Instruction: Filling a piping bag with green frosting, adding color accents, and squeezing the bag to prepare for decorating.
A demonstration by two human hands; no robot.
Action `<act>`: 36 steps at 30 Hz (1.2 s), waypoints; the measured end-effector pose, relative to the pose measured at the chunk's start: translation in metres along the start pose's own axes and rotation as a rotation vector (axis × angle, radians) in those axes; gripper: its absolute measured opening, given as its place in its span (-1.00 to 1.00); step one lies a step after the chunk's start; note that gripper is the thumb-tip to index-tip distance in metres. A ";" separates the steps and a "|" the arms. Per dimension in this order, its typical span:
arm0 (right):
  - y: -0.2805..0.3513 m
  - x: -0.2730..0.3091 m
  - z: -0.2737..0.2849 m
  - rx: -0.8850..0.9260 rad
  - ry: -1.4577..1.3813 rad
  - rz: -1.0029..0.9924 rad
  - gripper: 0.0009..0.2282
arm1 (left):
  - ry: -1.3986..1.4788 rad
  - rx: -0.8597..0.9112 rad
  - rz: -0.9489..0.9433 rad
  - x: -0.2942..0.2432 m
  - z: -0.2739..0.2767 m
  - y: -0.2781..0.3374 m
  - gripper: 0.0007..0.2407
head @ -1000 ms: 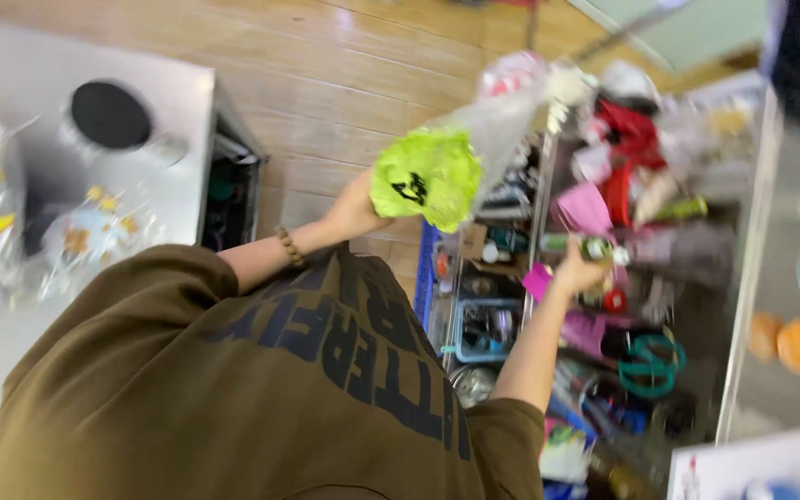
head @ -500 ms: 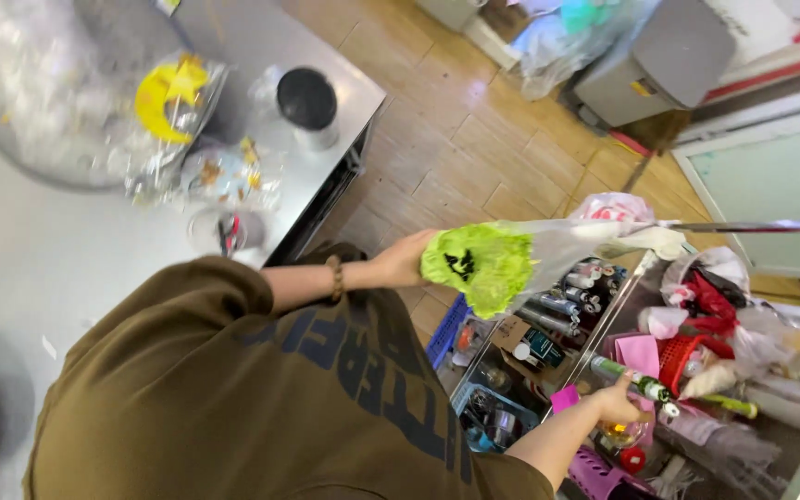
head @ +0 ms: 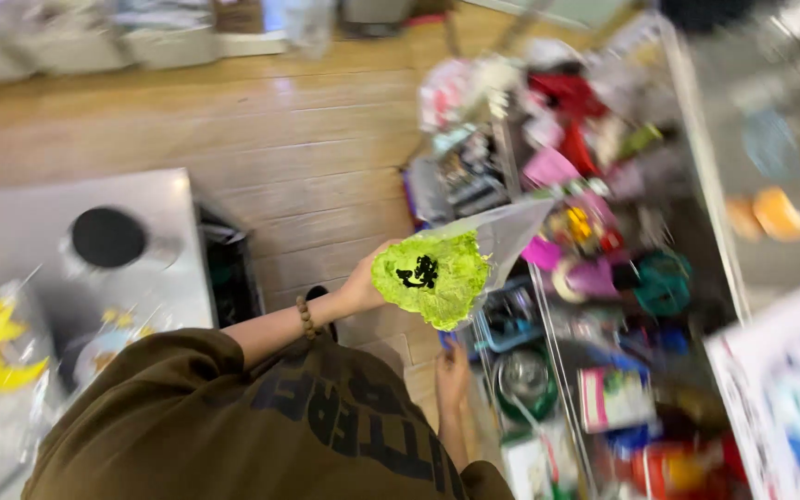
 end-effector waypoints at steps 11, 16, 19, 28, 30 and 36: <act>0.339 -0.248 0.108 -0.202 -0.381 -0.707 -0.78 | 0.564 0.443 0.103 -0.093 -0.268 0.133 -0.42; 0.514 -0.279 0.138 -0.398 -0.566 -0.827 -0.76 | 0.618 0.669 -0.163 -0.202 -0.378 0.216 -0.39; 0.611 -0.255 0.172 -0.608 -0.450 -1.132 -0.81 | 0.555 0.882 -0.118 -0.237 -0.449 0.279 -0.40; 0.750 -0.276 0.196 -1.237 -0.671 -1.301 -0.81 | 0.943 1.175 -0.153 -0.322 -0.605 0.385 -0.35; 0.744 -0.304 0.212 -1.290 -0.678 -1.300 -0.83 | 0.923 1.251 -0.215 -0.345 -0.640 0.394 -0.38; 0.680 -0.410 0.312 -1.316 -0.735 -1.094 -0.84 | 0.954 1.324 -0.180 -0.369 -0.769 0.421 -0.39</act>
Point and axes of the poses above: each hand's wrist, its own y-axis away from the middle knuckle, its own z-axis out of the back of the hand, x = y × z, the point moved 8 cm from there along -y, towards the middle knuckle, and after that the axes turned 15 degrees about -z, right-handed, at the moved point
